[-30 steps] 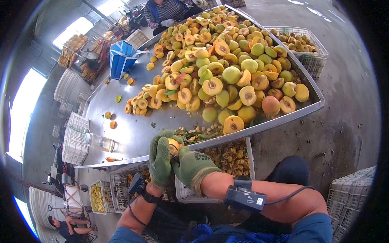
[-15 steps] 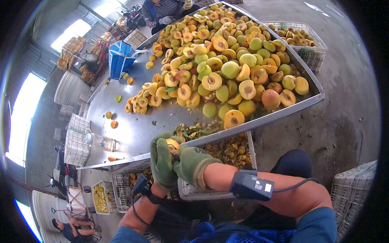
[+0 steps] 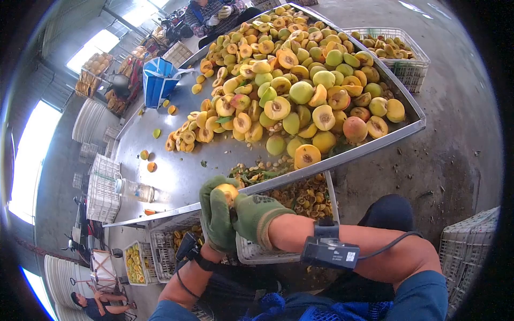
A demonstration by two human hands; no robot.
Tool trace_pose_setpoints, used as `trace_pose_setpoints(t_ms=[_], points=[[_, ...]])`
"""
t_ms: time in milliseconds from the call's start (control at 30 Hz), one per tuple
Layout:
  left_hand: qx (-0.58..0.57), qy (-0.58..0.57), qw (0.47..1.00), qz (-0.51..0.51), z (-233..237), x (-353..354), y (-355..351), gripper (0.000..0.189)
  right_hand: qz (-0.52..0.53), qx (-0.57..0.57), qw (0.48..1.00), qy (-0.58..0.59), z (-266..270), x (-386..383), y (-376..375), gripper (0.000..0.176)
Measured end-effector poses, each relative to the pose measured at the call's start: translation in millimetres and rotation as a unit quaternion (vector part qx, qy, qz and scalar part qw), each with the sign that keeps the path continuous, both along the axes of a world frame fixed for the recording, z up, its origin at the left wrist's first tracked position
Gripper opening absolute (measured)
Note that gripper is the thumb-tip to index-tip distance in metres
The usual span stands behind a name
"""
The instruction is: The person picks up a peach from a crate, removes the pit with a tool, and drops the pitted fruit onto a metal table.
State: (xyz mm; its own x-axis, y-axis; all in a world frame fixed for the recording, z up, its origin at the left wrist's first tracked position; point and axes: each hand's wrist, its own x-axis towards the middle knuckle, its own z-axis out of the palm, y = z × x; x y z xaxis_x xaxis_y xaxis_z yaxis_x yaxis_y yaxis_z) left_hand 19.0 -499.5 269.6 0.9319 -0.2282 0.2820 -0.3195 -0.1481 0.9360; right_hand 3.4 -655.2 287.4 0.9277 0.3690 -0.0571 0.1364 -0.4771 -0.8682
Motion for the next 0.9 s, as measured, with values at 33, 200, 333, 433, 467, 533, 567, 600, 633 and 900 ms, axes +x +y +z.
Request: trace_pose_setpoints(t_ms=[33, 200, 333, 433, 467, 533, 567, 600, 633, 900], points=[[0.021, 0.022, 0.999, -0.019, 2, 1, 2, 0.043, -0.004, -0.002, 1.000, 0.001, -6, -2, 2, 0.030], [-0.020, -0.002, 0.999, -0.047, 3, 4, 5, 0.040, 0.017, 0.017, 0.999, 0.048, 4, 2, -2, 0.027], [-0.020, -0.015, 0.997, -0.076, 4, 6, 10, 0.040, 0.065, 0.068, 0.994, 0.057, -1, 6, -7, 0.021], [-0.005, -0.031, 0.995, -0.089, 2, 5, 11, 0.041, 0.102, 0.097, 0.980, 0.140, 5, 8, -16, 0.019], [0.002, -0.029, 0.995, -0.097, 3, 4, 13, 0.042, 0.115, 0.107, 0.973, 0.168, 7, 8, -18, 0.018], [0.016, -0.026, 0.993, -0.113, 6, 4, 15, 0.044, 0.134, 0.136, 0.957, 0.219, 10, 7, -22, 0.018], [0.016, -0.011, 0.993, -0.115, 7, 4, 15, 0.047, 0.140, 0.155, 0.948, 0.241, 13, 8, -24, 0.019], [0.017, 0.003, 0.993, -0.117, 8, 3, 16, 0.050, 0.147, 0.175, 0.938, 0.263, 15, 8, -26, 0.020], [0.017, 0.017, 0.993, -0.118, 10, 2, 15, 0.053, 0.145, 0.206, 0.927, 0.277, 18, 7, -29, 0.021], [-0.014, 0.108, 0.978, -0.178, 32, -8, 23, 0.065, 0.182, 0.214, 0.907, 0.315, 35, -3, -37, 0.028]])
